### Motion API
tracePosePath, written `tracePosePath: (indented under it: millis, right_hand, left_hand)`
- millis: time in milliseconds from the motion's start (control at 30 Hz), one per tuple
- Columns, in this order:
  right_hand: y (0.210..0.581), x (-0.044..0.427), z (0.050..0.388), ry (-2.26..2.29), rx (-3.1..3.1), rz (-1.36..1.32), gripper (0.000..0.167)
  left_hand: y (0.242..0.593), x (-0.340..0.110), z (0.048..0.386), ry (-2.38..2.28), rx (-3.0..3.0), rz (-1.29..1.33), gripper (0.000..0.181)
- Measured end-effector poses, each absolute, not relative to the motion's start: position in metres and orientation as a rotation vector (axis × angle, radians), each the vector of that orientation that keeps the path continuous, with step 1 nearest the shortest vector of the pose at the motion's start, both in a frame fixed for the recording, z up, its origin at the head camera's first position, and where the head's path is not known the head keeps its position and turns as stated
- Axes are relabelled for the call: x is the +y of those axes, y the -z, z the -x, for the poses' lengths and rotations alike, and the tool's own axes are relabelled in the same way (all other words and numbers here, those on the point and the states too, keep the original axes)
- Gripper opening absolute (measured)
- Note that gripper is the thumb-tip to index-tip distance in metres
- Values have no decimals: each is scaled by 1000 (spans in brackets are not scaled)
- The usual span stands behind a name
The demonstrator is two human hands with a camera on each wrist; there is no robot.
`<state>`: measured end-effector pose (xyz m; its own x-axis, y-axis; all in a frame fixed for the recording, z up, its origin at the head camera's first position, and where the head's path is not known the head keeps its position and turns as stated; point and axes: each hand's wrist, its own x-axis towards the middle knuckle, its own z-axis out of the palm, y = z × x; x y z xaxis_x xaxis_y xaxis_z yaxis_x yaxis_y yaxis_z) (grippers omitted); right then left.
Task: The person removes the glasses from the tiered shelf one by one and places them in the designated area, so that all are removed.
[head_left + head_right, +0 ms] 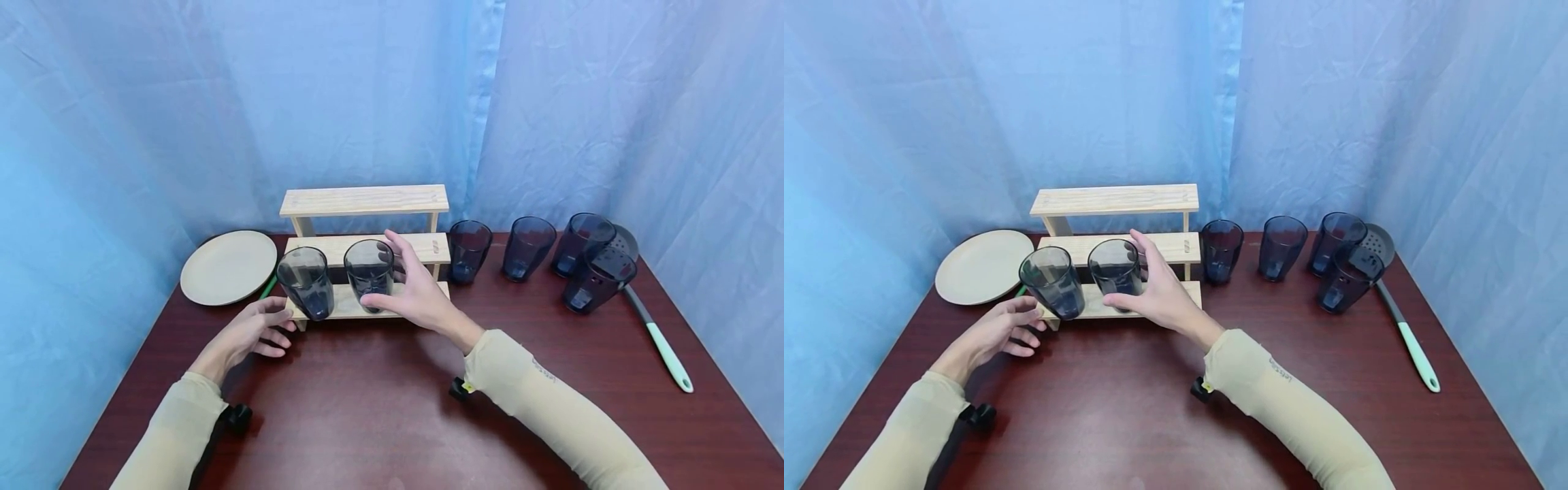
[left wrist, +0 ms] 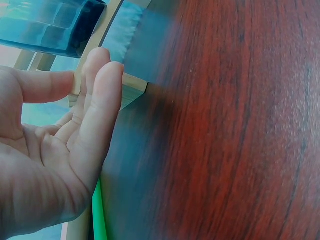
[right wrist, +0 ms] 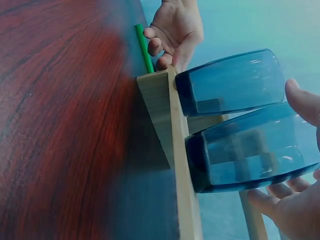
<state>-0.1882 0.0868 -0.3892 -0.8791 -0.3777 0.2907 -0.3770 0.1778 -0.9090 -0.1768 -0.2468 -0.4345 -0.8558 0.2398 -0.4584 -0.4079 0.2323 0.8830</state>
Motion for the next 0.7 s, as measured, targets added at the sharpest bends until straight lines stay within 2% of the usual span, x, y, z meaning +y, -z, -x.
tracePosePath:
  millis: [367,700]
  right_hand:
    - [395,82,192,1849,2484,743,94]
    - [399,81,194,1849,2501,742,93]
  left_hand:
    - [435,-246,177,-1678,1994,157,57]
    - [435,-246,176,-1691,1988,159,58]
